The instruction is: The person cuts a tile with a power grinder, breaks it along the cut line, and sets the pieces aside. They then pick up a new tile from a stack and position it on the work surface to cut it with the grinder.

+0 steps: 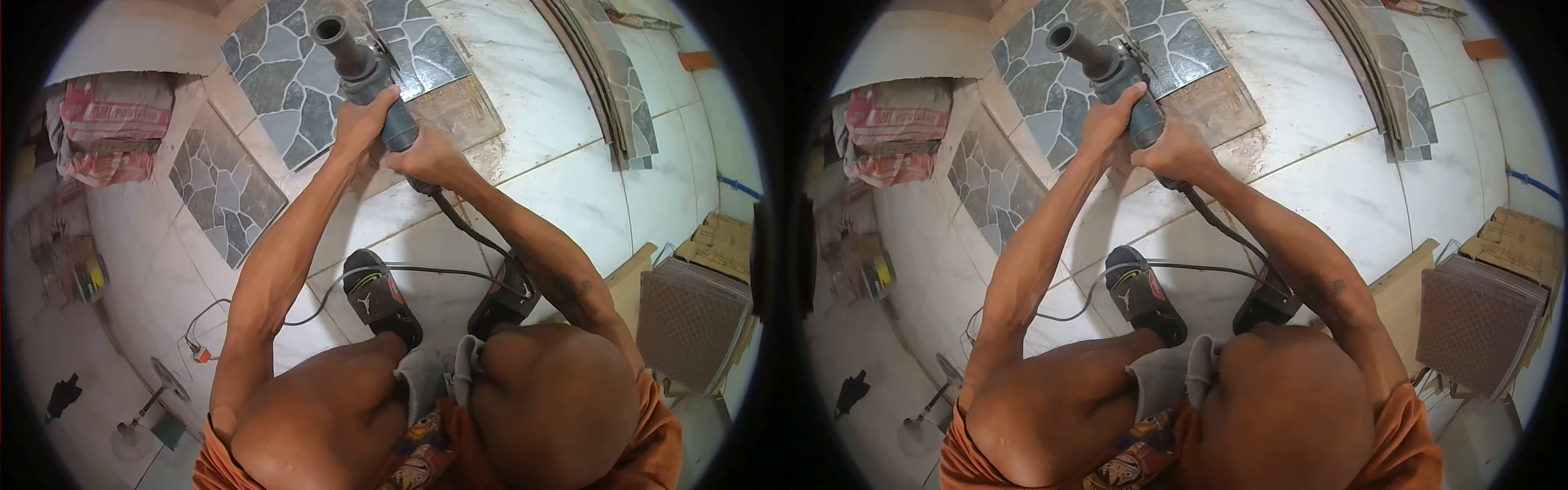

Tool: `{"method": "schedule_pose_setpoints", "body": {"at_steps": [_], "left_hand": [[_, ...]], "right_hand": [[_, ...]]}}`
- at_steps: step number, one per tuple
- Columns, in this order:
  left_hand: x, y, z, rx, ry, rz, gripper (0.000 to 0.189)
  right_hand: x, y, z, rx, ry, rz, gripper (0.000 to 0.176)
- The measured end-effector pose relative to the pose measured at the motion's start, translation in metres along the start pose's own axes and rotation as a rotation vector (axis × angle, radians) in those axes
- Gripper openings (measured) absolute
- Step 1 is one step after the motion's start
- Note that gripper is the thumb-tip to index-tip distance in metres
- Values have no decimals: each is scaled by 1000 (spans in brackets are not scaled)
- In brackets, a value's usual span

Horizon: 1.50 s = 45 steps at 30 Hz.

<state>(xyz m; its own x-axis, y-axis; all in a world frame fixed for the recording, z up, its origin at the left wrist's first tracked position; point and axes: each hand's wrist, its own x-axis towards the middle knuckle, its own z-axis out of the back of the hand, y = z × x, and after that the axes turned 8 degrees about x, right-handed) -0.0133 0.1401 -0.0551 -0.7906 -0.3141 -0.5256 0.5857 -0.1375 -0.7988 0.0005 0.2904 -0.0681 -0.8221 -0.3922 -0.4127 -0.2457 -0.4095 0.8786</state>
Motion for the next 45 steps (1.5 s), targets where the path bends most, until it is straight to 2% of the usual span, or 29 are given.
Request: {"method": "schedule_pose_setpoints", "body": {"at_steps": [8,11,20,23,29,32,35,38,45], "left_hand": [[10,11,-3,-29,-4,-18,53],[11,12,-1,9,29,-32,62],[13,13,-1,11,28,-15,62],[14,14,-3,-30,1,-13,54],[13,12,-4,-51,12,4,55],[17,14,-3,-25,38,-1,63],[16,15,-4,-50,10,-10,54],[19,17,-2,-34,49,-3,63],[13,17,-4,-32,50,-22,60]], "right_hand": [[7,-11,-3,-23,7,-36,35],[7,-12,-3,-29,11,-41,35],[10,-15,-5,-44,1,-30,35],[9,-12,-3,-22,14,-32,35],[11,-15,-4,27,27,-8,38],[11,-13,-3,40,43,-17,40],[10,-11,-2,24,38,-22,40],[11,-14,-4,3,17,-33,39],[9,-20,-7,-24,-11,-30,37]]}}
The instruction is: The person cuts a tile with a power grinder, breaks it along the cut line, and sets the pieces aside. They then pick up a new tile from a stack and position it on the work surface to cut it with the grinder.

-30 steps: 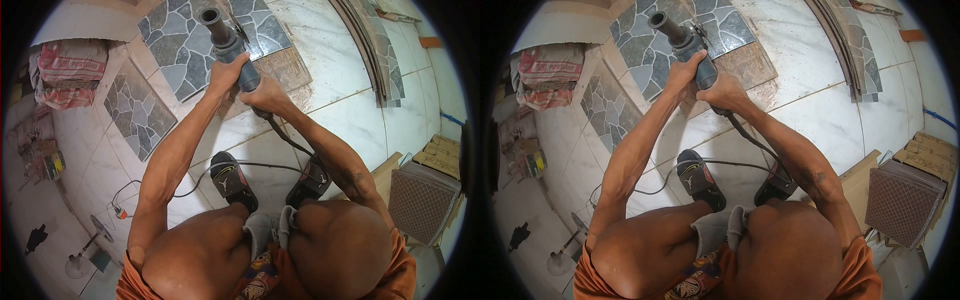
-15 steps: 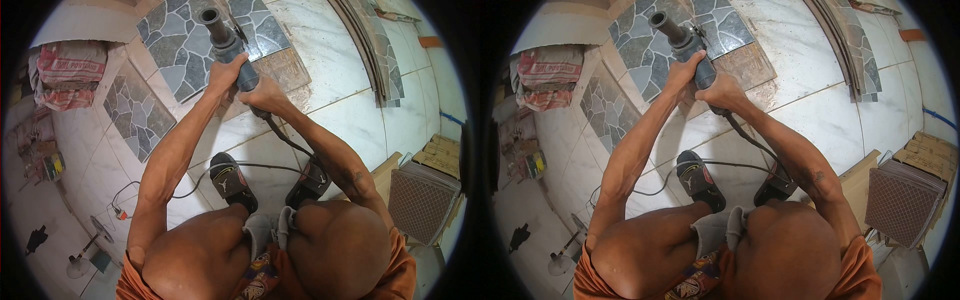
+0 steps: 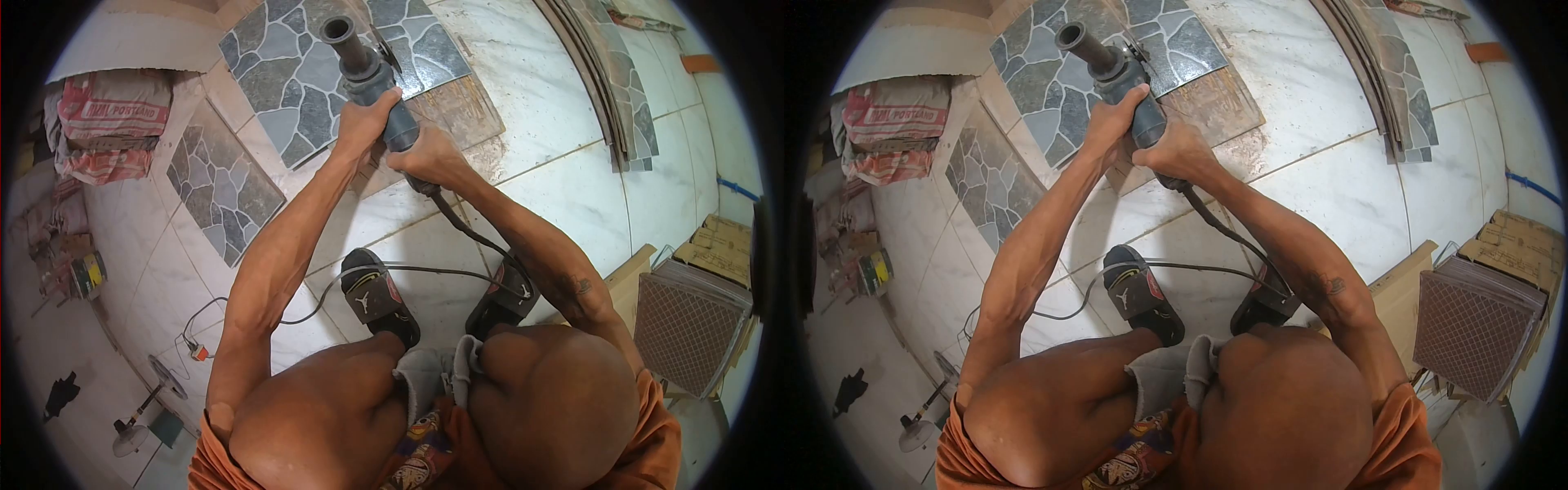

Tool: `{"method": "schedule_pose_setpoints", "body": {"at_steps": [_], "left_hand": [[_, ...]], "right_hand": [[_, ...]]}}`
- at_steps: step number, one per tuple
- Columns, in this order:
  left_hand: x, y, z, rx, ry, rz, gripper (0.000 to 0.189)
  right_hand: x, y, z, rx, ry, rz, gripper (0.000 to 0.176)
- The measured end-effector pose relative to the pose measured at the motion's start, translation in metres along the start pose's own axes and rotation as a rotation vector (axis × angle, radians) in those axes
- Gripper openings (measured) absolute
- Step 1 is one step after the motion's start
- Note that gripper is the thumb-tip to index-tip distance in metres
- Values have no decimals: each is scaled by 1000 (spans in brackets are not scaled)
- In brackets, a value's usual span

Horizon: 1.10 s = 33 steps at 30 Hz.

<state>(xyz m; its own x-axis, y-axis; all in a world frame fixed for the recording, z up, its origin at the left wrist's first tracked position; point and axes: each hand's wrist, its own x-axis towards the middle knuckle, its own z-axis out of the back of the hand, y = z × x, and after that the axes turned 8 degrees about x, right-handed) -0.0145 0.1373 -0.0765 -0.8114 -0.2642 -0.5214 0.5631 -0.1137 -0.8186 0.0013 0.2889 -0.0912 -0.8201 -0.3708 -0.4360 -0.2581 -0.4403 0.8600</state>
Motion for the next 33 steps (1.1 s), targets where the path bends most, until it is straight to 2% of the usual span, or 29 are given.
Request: {"method": "schedule_pose_setpoints", "body": {"at_steps": [1,4,13,16,19,33], "left_hand": [[0,0,0,8,0,14,60],[-3,1,-2,-5,2,9,59],[-9,1,-4,15,-11,-7,56],[-10,2,-5,19,-15,5,55],[-12,2,-6,9,-27,16,52],[-23,1,-10,39,-36,8,55]], "right_hand": [[0,-2,-1,-11,-12,3,37],[-2,1,4,1,59,-54,59],[-11,8,8,-4,77,-79,56],[-12,3,6,-4,56,-25,54],[-16,6,8,-13,48,-31,39],[-24,1,7,-16,64,4,43]]}}
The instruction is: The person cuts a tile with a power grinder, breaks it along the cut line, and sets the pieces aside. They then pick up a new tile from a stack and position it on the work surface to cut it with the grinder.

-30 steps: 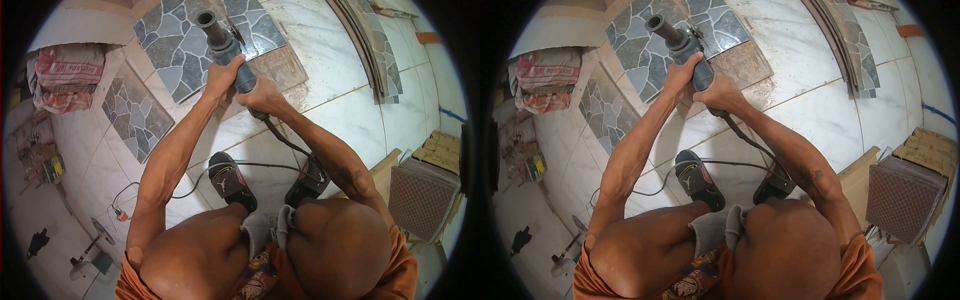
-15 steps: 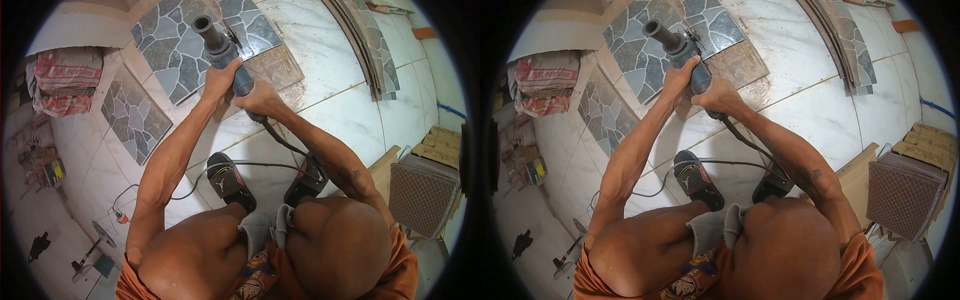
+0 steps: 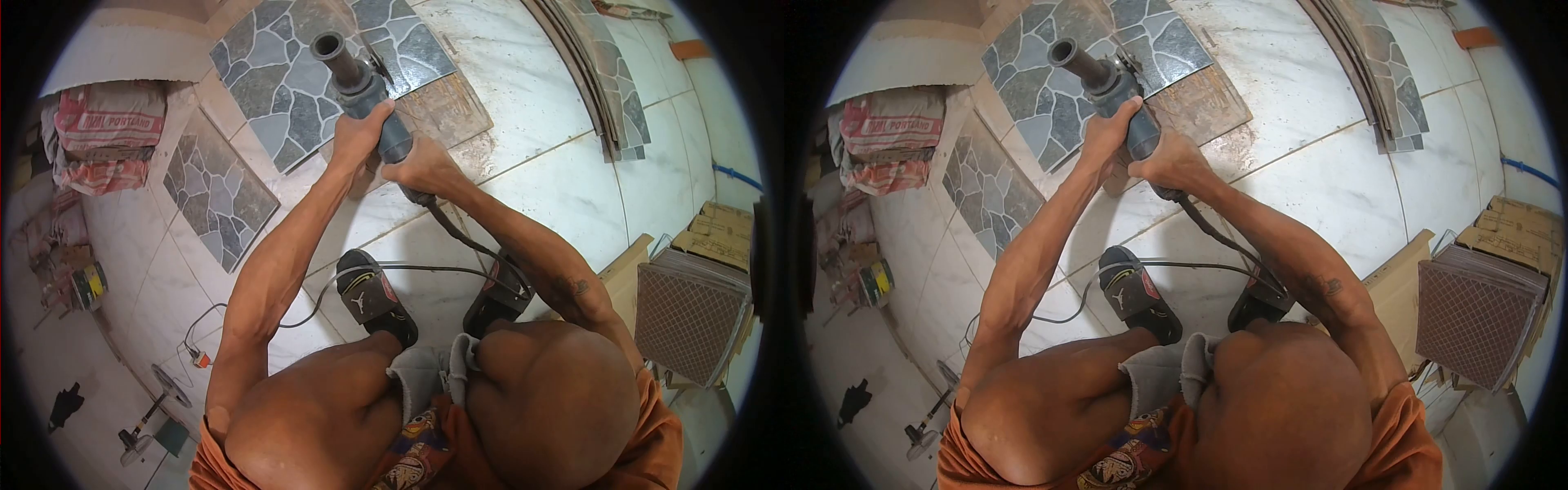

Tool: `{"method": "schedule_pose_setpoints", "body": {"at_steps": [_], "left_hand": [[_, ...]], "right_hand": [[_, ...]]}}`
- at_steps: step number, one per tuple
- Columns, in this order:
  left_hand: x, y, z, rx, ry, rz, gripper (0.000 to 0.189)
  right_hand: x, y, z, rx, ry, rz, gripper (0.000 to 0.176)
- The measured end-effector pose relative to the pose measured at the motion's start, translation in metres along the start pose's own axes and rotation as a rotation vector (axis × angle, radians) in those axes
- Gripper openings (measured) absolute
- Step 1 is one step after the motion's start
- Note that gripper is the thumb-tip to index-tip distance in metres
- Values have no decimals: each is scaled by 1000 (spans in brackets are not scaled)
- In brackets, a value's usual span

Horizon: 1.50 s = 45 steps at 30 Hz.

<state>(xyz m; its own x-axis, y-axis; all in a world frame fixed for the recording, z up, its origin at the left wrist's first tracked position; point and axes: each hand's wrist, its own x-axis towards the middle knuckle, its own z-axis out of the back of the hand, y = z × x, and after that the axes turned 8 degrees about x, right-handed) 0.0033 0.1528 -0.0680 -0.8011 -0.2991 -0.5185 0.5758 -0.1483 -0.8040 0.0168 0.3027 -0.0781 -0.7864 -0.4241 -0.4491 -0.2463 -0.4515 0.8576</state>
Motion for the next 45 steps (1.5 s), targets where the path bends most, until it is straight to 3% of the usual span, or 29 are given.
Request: {"method": "schedule_pose_setpoints", "body": {"at_steps": [2,11,14,20,29,32,43,45], "left_hand": [[-1,2,0,20,23,-11,60],[-11,0,-4,-58,14,-8,43],[-15,-2,-4,-40,63,17,57],[-20,0,-6,-52,72,24,56],[-20,8,-9,-53,63,-2,51],[-22,8,-12,-156,44,12,40],[-18,26,-17,-197,64,-27,37],[-21,24,-17,-172,57,-36,37]], "right_hand": [[-2,0,0,7,-11,8,44],[-3,-16,-7,30,-80,-15,51],[-4,-16,-7,9,-75,-23,51],[-7,-19,-6,32,-38,-27,45],[-16,-18,-5,40,-41,-65,43],[-18,-15,-2,58,-5,-87,44],[-26,-18,-2,51,-11,-96,55],[-26,-21,-2,53,9,-87,50]]}}
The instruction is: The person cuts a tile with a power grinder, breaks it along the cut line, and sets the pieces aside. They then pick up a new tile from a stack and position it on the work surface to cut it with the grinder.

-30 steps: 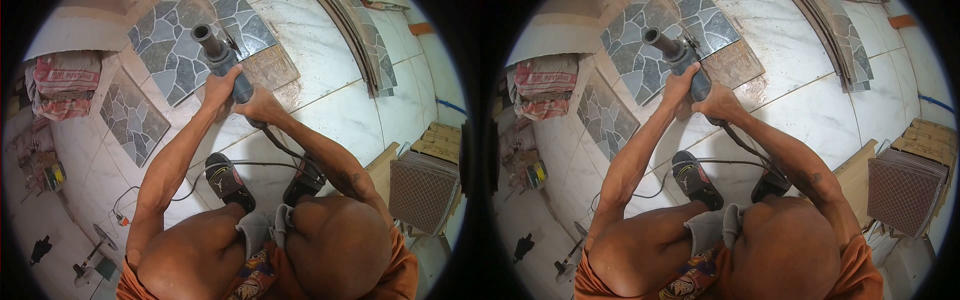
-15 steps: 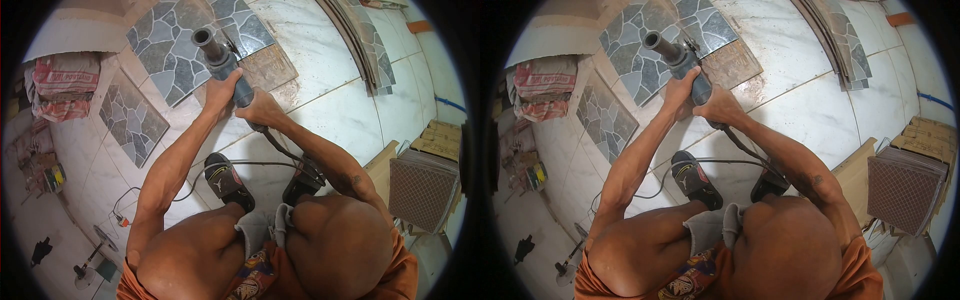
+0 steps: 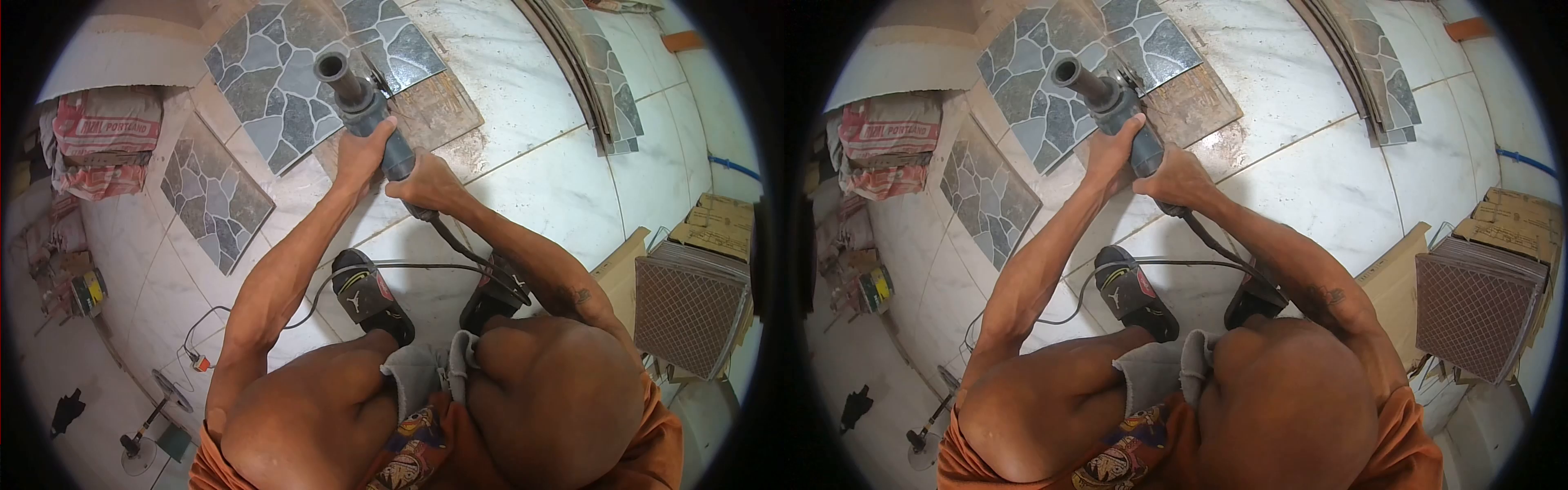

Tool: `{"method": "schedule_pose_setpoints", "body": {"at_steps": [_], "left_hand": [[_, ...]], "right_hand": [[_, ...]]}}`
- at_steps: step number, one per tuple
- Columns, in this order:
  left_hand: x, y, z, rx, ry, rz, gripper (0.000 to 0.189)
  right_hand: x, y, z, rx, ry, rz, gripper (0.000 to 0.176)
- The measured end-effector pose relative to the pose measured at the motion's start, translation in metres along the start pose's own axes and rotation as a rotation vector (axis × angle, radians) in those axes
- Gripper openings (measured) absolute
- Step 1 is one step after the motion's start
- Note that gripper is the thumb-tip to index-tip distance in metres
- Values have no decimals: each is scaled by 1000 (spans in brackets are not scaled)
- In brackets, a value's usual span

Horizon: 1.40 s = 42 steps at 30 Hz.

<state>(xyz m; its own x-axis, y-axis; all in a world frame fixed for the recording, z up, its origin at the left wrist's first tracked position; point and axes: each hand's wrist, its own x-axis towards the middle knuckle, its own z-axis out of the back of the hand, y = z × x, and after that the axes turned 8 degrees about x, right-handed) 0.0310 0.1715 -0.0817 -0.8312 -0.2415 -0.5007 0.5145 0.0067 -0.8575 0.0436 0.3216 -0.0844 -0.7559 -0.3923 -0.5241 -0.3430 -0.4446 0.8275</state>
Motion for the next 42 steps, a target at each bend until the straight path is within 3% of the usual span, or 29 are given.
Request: {"method": "schedule_pose_setpoints", "body": {"at_steps": [7,13,25,34,37,42], "left_hand": [[-4,4,-1,14,6,18,36],[-6,4,0,72,40,27,45],[-13,2,-3,108,24,27,47],[-16,5,-3,116,29,33,46],[-16,7,-4,111,30,35,46],[-18,7,-5,94,22,24,43]], "right_hand": [[-7,-1,0,-4,-44,11,46],[-9,4,5,-13,56,-51,52],[-20,9,7,32,12,-35,57],[-14,-4,4,-15,51,-70,71],[-15,-11,0,-32,-21,-43,52],[-18,-6,3,-52,2,-84,54]]}}
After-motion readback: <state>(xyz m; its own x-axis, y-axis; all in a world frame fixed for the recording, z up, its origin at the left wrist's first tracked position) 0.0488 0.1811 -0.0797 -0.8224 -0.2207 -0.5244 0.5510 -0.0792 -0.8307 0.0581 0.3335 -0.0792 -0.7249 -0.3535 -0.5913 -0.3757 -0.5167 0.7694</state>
